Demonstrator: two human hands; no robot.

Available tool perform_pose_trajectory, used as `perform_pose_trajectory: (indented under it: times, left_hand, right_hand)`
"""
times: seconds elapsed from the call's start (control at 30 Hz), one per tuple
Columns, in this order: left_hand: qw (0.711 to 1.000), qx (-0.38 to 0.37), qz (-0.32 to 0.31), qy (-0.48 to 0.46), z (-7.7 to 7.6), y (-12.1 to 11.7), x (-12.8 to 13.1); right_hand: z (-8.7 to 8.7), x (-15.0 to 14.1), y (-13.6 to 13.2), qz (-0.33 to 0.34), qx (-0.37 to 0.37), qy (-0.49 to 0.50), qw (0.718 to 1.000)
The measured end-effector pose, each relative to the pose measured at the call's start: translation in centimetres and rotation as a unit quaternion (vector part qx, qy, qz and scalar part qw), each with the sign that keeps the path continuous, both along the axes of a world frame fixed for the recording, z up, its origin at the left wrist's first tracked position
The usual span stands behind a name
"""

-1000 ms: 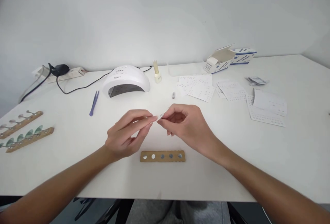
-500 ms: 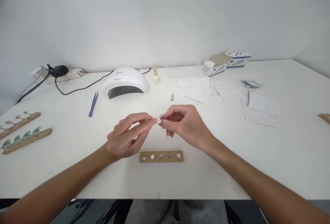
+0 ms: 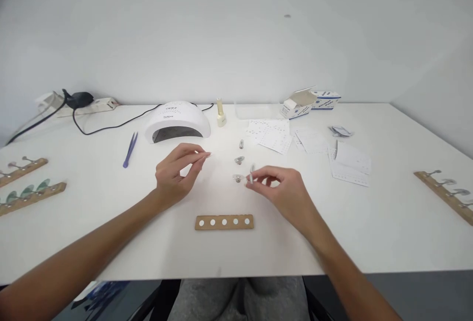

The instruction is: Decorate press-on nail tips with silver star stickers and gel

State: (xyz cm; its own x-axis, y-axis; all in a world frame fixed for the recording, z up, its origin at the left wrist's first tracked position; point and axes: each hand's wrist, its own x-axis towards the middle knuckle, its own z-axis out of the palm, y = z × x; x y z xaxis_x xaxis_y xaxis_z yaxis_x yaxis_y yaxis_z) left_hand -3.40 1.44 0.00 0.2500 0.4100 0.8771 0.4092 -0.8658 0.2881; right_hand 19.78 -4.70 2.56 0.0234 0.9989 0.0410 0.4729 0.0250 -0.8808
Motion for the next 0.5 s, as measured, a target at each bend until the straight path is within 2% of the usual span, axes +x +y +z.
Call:
perform_pose_trajectory:
  times: [0.17, 0.33, 0.4, 0.5]
  left_hand:
    - [1.000, -0.009, -0.002, 0.001, -0.1, -0.1, 0.0]
    - [1.000, -0.022, -0.005, -0.006, 0.0, -0.2, 0.1]
    - [0.998, -0.066, -0.012, -0.014, 0.0, -0.2, 0.1]
    - [0.975, -0.213, -0.043, -0.047, 0.2, -0.3, 0.2]
  right_hand:
    - [-3.5, -0.2, -1.1, 0.024, 0.001, -0.040, 0.999]
    - [-4.3, -1.0, -1.1, 0.033, 0.011, -0.068, 0.997]
    - [-4.2, -1.0, -1.1, 0.031, 0.009, -0.073, 0.997]
    - [-4.0, -0.5, -1.3, 0.034, 0.000, -0.075, 0.997]
